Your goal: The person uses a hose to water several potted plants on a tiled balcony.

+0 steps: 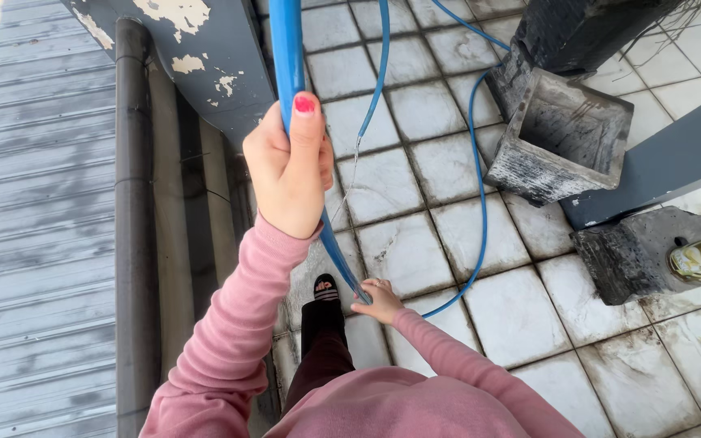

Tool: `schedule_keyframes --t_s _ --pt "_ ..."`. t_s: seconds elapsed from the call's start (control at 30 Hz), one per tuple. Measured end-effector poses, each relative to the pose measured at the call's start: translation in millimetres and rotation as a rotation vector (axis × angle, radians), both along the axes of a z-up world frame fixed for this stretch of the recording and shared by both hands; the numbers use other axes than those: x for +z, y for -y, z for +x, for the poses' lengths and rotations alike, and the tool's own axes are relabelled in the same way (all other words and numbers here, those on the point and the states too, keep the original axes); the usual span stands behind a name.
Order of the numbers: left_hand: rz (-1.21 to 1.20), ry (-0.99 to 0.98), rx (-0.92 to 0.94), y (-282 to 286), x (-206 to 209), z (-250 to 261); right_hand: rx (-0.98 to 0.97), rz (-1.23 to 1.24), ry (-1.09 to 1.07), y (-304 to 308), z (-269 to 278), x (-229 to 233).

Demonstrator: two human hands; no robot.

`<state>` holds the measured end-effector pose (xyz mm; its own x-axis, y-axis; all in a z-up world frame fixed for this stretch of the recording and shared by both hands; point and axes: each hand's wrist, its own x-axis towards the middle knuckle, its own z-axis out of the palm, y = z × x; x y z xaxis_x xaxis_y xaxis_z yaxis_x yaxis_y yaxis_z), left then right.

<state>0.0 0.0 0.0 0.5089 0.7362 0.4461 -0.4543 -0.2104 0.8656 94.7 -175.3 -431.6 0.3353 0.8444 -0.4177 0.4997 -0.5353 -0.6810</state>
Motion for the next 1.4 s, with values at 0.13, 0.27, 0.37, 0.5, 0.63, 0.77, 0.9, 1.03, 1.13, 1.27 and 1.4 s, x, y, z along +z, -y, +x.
schedule_keyframes --t_s 0.13,0.27,0.37,0.5,0.63,0.77,0.9,1.03,1.13,1.27,1.4 --pt "-0.082 0.073 -0.082 -85.2 15.3 25.4 -0.151 -0.024 0.075 -68.2 42.2 -19.3" --pt "0.041 -0.002 0.007 -155.5 16.4 62.0 -0.249 -0.134 0.117 -129.8 99.0 -24.9" --pt "0.064 -0.018 0.031 -208.2 10.4 90.2 -0.495 -0.056 0.067 -160.6 135.1 -30.9" --pt "0.093 -0.003 0.066 -270.4 6.4 127.8 -0.658 0.02 0.119 -195.0 187.6 -32.6" --pt "0.111 0.046 0.047 -334.5 4.8 177.0 -0.711 0.237 0.289 -233.8 224.5 -38.5" --pt "0.161 0.131 0.034 -406.2 15.4 240.9 -0.569 0.252 0.563 -267.0 264.9 -44.4" --pt "0.207 0.149 0.022 -466.3 36.8 315.3 -0.634 0.097 0.653 -293.5 324.3 -51.1" --pt "0.299 0.18 -0.014 -519.4 50.6 393.2 -0.699 -0.017 0.411 -319.5 384.0 -49.4" --pt "0.355 0.146 -0.01 -561.0 41.8 440.9 -0.869 -0.001 -0.13 -363.9 431.5 -53.4" --pt "0.378 0.229 0.096 -629.0 35.8 485.1 -1.03 0.097 -0.084 -414.9 492.9 -49.3" --pt "0.411 0.134 0.11 -705.3 25.5 522.1 -1.148 0.149 -0.21 -469.1 538.4 -38.3"
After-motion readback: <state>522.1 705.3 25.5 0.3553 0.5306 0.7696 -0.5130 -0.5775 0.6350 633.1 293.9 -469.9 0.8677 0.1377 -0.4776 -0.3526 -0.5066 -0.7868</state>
